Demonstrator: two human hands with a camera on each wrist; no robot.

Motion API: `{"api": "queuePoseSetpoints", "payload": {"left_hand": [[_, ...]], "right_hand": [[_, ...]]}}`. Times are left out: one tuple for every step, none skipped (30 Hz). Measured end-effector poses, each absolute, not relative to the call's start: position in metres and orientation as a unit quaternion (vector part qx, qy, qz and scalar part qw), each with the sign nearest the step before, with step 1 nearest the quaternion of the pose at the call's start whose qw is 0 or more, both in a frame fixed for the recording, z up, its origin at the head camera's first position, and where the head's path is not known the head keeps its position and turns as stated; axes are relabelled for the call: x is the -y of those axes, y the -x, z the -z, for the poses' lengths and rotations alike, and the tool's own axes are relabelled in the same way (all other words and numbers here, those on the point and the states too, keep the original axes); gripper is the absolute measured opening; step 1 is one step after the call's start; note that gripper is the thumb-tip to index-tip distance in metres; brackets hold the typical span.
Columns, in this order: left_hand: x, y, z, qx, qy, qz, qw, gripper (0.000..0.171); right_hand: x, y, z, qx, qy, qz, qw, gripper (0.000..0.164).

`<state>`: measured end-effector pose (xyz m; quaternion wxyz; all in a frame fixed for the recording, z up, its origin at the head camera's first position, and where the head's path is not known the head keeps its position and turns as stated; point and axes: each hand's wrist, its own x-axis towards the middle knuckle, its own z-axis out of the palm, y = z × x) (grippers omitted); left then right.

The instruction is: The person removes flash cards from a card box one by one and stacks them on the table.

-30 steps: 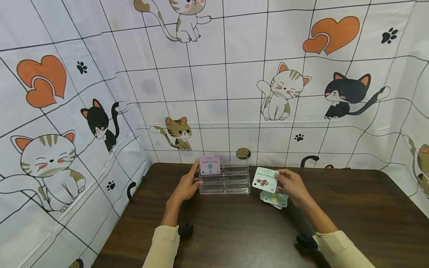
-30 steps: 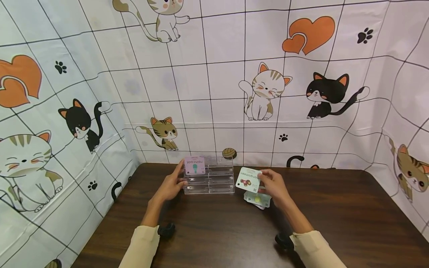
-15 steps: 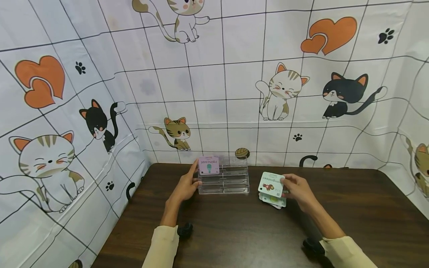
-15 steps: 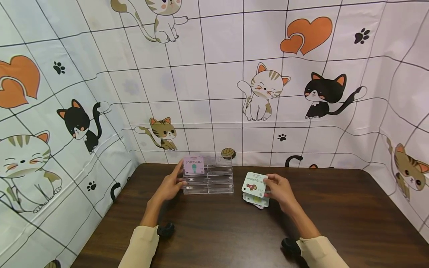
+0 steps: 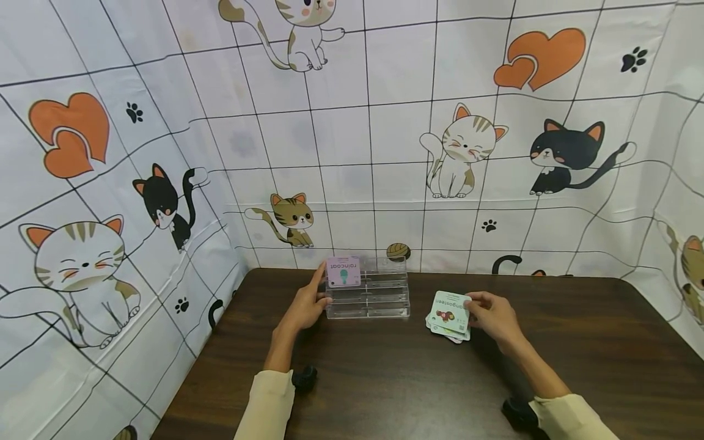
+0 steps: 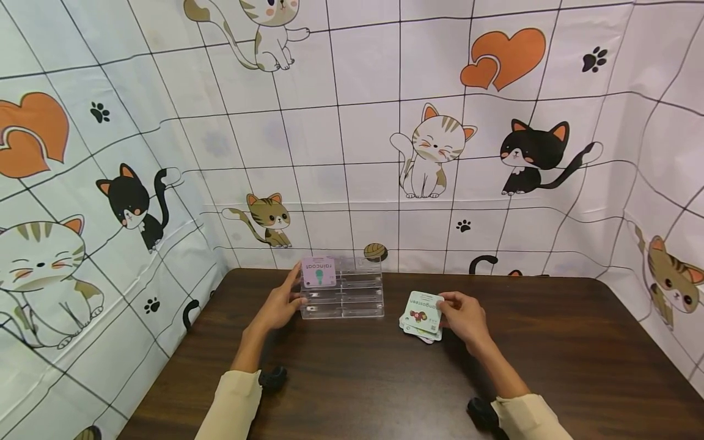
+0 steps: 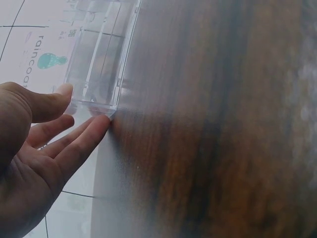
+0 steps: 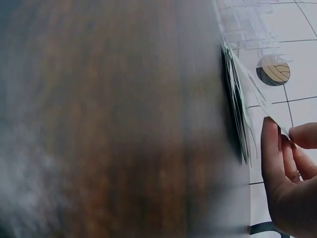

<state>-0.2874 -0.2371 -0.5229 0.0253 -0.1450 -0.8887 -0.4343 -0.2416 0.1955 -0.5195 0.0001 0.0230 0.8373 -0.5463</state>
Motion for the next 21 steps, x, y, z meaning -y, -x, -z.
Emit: {"api": "queuePoseSetpoints", "payload": {"left_hand": [[0.2369, 0.2876, 0.5227, 0.888, 0.146, 0.435, 0.026, 0.094], [0.2368, 0.2877, 0.5227, 0.888, 0.146, 0.435, 0.025, 0.094], [0.2367, 0.2878, 0.5227, 0.889, 0.147, 0.434, 0.025, 0.094], [0.2367, 0.2880, 0.5226, 0.888, 0.147, 0.434, 0.026, 0.094], [0.2366, 0.2881, 0.5225, 0.888, 0.147, 0.435, 0.026, 0.094], [0.2367, 0.2883, 0.5225, 0.888, 0.147, 0.436, 0.025, 0.094], [0.2367, 0.2885, 0.5226, 0.888, 0.147, 0.436, 0.025, 0.094], [0.2367, 0.2886, 0.5227, 0.888, 0.148, 0.436, 0.025, 0.094], [0.2368, 0.2886, 0.5228, 0.887, 0.147, 0.436, 0.025, 0.094], [0.2368, 0.2888, 0.5229, 0.887, 0.147, 0.436, 0.025, 0.095], [0.2368, 0.2888, 0.5231, 0.887, 0.147, 0.436, 0.025, 0.095], [0.2367, 0.2888, 0.5232, 0.887, 0.147, 0.436, 0.025, 0.095], [0.2367, 0.2889, 0.5233, 0.888, 0.146, 0.436, 0.025, 0.095], [0.2366, 0.2889, 0.5233, 0.888, 0.146, 0.436, 0.024, 0.095], [0.2366, 0.2890, 0.5233, 0.888, 0.146, 0.436, 0.024, 0.095], [0.2366, 0.2891, 0.5234, 0.888, 0.145, 0.436, 0.024, 0.095], [0.2367, 0.2892, 0.5236, 0.888, 0.146, 0.435, 0.024, 0.095], [0.2367, 0.2894, 0.5237, 0.888, 0.146, 0.435, 0.025, 0.094], [0.2367, 0.2895, 0.5238, 0.888, 0.147, 0.435, 0.026, 0.094], [0.2366, 0.2897, 0.5237, 0.888, 0.148, 0.435, 0.027, 0.094], [0.2365, 0.2899, 0.5237, 0.888, 0.148, 0.434, 0.029, 0.094]], "right_hand": [[-0.1954, 0.2416, 0.5199, -0.842, -0.025, 0.539, -0.009, 0.042], [-0.1955, 0.2417, 0.5202, -0.846, -0.025, 0.532, -0.017, 0.042], [-0.1956, 0.2420, 0.5202, -0.850, -0.024, 0.526, -0.025, 0.041], [-0.1955, 0.2419, 0.5201, -0.854, -0.024, 0.519, -0.032, 0.040], [-0.1954, 0.2419, 0.5200, -0.859, -0.023, 0.510, -0.041, 0.039], [-0.1955, 0.2421, 0.5200, -0.865, -0.022, 0.500, -0.049, 0.037], [-0.1956, 0.2421, 0.5198, -0.870, -0.020, 0.489, -0.058, 0.036], [-0.1957, 0.2419, 0.5197, -0.877, -0.017, 0.476, -0.066, 0.034], [-0.1960, 0.2418, 0.5196, -0.884, -0.014, 0.462, -0.075, 0.032], [-0.1964, 0.2417, 0.5196, -0.891, -0.011, 0.445, -0.084, 0.030], [-0.1967, 0.2415, 0.5198, -0.898, -0.008, 0.430, -0.092, 0.029], [-0.1971, 0.2412, 0.5199, -0.903, -0.006, 0.417, -0.099, 0.028], [-0.1977, 0.2412, 0.5199, -0.908, -0.002, 0.405, -0.105, 0.027], [-0.1981, 0.2408, 0.5201, -0.912, 0.000, 0.395, -0.109, 0.026], [-0.1986, 0.2407, 0.5203, -0.914, 0.002, 0.390, -0.112, 0.025], [-0.1989, 0.2405, 0.5204, -0.916, 0.003, 0.384, -0.114, 0.024], [-0.1989, 0.2401, 0.5203, -0.917, 0.004, 0.382, -0.115, 0.024], [-0.1992, 0.2399, 0.5201, -0.917, 0.005, 0.381, -0.115, 0.024], [-0.1993, 0.2395, 0.5198, -0.918, 0.006, 0.380, -0.115, 0.024], [-0.1995, 0.2392, 0.5198, -0.918, 0.007, 0.380, -0.114, 0.024], [-0.1997, 0.2391, 0.5197, -0.918, 0.007, 0.381, -0.115, 0.024]]}}
